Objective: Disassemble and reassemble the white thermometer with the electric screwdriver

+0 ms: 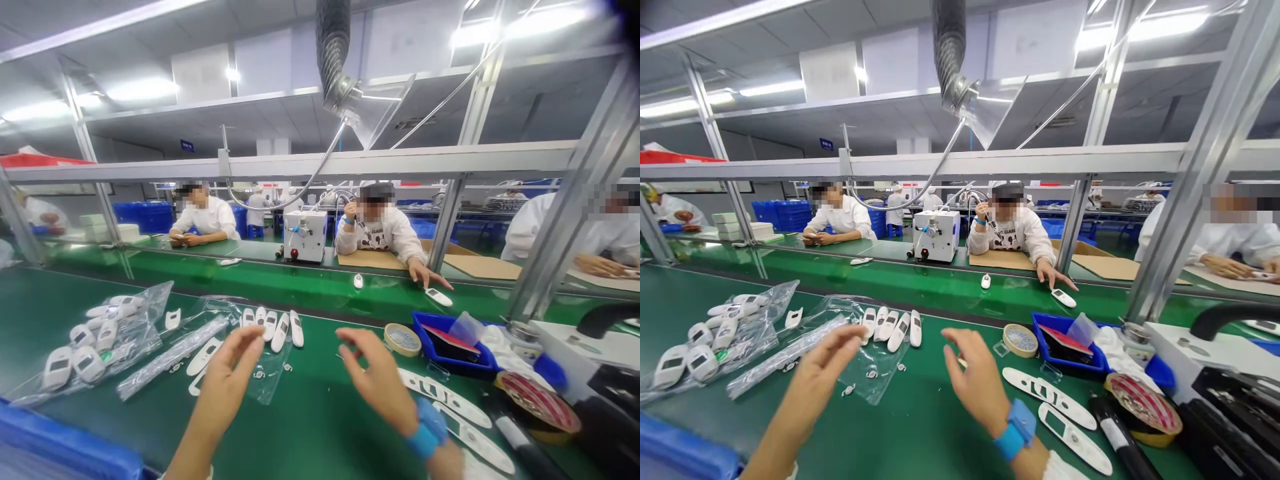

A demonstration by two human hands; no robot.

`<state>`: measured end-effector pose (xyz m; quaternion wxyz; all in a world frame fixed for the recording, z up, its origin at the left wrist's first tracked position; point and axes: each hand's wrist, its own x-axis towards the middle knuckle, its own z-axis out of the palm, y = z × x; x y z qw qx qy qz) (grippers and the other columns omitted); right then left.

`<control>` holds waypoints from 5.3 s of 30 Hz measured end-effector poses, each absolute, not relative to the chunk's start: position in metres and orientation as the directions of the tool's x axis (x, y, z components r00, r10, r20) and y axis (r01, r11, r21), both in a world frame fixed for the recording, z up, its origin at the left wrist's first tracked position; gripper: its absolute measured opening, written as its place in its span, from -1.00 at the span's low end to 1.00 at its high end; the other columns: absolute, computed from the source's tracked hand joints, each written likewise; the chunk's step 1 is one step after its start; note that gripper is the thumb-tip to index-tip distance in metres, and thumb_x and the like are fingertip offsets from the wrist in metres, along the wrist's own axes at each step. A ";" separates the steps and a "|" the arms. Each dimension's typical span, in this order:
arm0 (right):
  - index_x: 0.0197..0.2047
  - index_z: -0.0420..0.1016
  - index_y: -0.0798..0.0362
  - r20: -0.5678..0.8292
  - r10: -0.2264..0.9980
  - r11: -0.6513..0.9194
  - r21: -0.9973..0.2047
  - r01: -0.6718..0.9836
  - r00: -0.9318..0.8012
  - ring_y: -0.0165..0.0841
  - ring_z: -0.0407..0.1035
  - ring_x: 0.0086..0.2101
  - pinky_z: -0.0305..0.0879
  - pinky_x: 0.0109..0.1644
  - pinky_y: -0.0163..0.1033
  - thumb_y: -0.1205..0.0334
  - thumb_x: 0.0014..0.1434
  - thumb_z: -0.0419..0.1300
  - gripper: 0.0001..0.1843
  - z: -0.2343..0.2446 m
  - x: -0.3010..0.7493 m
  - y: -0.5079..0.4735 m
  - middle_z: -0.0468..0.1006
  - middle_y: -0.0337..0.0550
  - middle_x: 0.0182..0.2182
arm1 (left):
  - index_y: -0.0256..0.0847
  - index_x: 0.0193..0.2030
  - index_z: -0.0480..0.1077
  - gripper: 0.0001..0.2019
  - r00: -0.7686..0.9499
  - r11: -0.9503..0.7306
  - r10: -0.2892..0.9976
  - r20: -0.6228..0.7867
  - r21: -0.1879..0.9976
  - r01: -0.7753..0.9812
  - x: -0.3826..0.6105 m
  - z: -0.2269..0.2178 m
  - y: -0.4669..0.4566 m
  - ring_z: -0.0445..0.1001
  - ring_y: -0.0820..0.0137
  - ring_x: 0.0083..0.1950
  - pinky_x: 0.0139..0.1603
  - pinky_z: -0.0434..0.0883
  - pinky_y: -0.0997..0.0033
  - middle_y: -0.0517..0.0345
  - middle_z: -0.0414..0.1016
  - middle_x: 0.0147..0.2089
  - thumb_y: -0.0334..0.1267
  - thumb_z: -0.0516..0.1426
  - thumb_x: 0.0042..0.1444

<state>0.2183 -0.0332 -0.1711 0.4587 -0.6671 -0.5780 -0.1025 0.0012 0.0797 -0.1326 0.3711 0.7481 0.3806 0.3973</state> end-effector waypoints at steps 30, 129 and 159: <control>-0.17 0.39 0.06 0.306 0.903 0.011 -0.719 0.695 0.302 -0.27 0.25 -0.20 0.22 -0.10 -0.14 0.40 0.06 0.03 -0.75 -0.248 0.221 0.004 0.43 -0.11 -0.28 | -0.39 0.20 -0.02 -0.43 0.595 -0.481 0.803 0.009 0.599 0.640 0.141 -0.213 0.167 0.39 0.10 -0.07 -0.12 0.27 0.22 -0.22 0.37 -0.07 -0.25 0.04 0.06; -0.07 0.31 0.11 0.068 0.858 0.067 -0.998 0.020 0.510 -0.50 0.16 -0.57 0.12 -0.45 -0.34 -0.06 0.16 -0.04 -0.55 -0.232 0.233 -0.013 0.28 -0.31 -0.58 | -0.07 0.04 0.25 -0.63 0.743 -0.488 0.646 0.173 0.842 0.229 0.105 -0.220 0.072 0.32 0.24 -0.08 -0.08 0.25 0.29 0.07 0.26 -0.10 -0.19 0.08 0.05; 0.04 0.28 0.15 0.011 0.867 0.000 -1.000 0.023 0.499 -0.50 0.17 -0.58 0.14 -0.48 -0.36 -0.06 0.14 -0.03 -0.47 -0.238 0.235 -0.010 0.29 -0.30 -0.59 | -0.23 -0.11 0.24 -0.69 0.913 0.041 0.383 -0.139 0.990 0.133 0.109 -0.213 0.067 0.31 0.49 -0.43 -0.42 0.28 0.47 0.16 0.34 -0.28 -0.17 0.12 0.02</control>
